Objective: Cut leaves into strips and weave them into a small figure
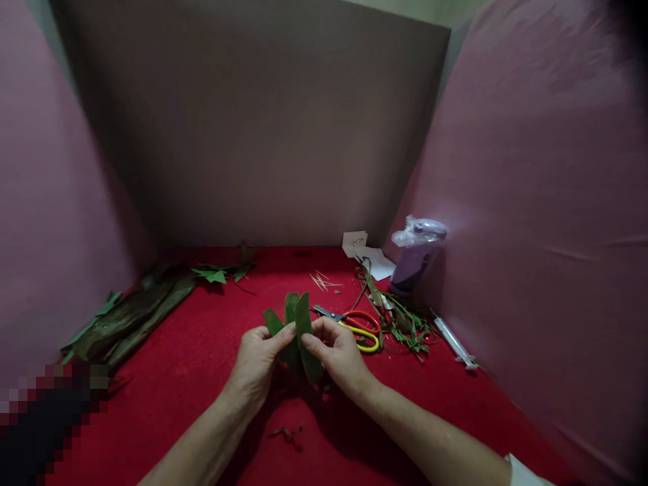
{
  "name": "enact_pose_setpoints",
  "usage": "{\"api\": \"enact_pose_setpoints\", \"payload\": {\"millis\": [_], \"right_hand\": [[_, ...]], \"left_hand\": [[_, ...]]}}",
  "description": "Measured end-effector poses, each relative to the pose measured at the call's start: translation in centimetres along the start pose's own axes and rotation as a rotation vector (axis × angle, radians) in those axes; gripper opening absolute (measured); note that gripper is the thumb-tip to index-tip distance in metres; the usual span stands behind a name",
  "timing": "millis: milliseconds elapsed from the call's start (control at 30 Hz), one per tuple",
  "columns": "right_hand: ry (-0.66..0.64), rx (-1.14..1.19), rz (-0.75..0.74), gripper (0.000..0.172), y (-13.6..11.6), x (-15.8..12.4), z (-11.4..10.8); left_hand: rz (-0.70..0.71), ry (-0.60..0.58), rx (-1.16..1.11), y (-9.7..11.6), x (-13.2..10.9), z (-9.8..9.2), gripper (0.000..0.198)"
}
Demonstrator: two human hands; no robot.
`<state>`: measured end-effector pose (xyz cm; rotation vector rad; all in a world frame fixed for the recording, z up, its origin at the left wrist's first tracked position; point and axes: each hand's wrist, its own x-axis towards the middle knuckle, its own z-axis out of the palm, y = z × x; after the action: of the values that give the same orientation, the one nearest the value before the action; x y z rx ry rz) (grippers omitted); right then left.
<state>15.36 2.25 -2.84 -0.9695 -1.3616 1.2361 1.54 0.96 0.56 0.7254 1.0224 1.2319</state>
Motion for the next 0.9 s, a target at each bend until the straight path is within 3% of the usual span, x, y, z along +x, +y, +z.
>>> {"api": "enact_pose_setpoints", "payload": {"millis": [233,433,700,900], "right_hand": [[-0.062,0.179,0.099,0.027,-1.0,0.3,0.1],[-0.067,0.253,0.115,0.027,-1.1,0.3,0.2],[-0.125,0.233,0.117,0.030,-0.7,0.2,0.1],[-0.109,0.197,0.119,0.031,-0.9,0.3,0.1]], "left_hand": [[0.024,-0.083,0.030,0.0,-0.1,0.0,0.028],[0.027,-0.077,0.037,0.0,0.3,-0.1,0.027],[-0.008,-0.128,0.061,-0.1,0.3,-0.2,0.037],[0.022,-0.139,0.082,0.1,0.3,-0.3,0.031]]}}
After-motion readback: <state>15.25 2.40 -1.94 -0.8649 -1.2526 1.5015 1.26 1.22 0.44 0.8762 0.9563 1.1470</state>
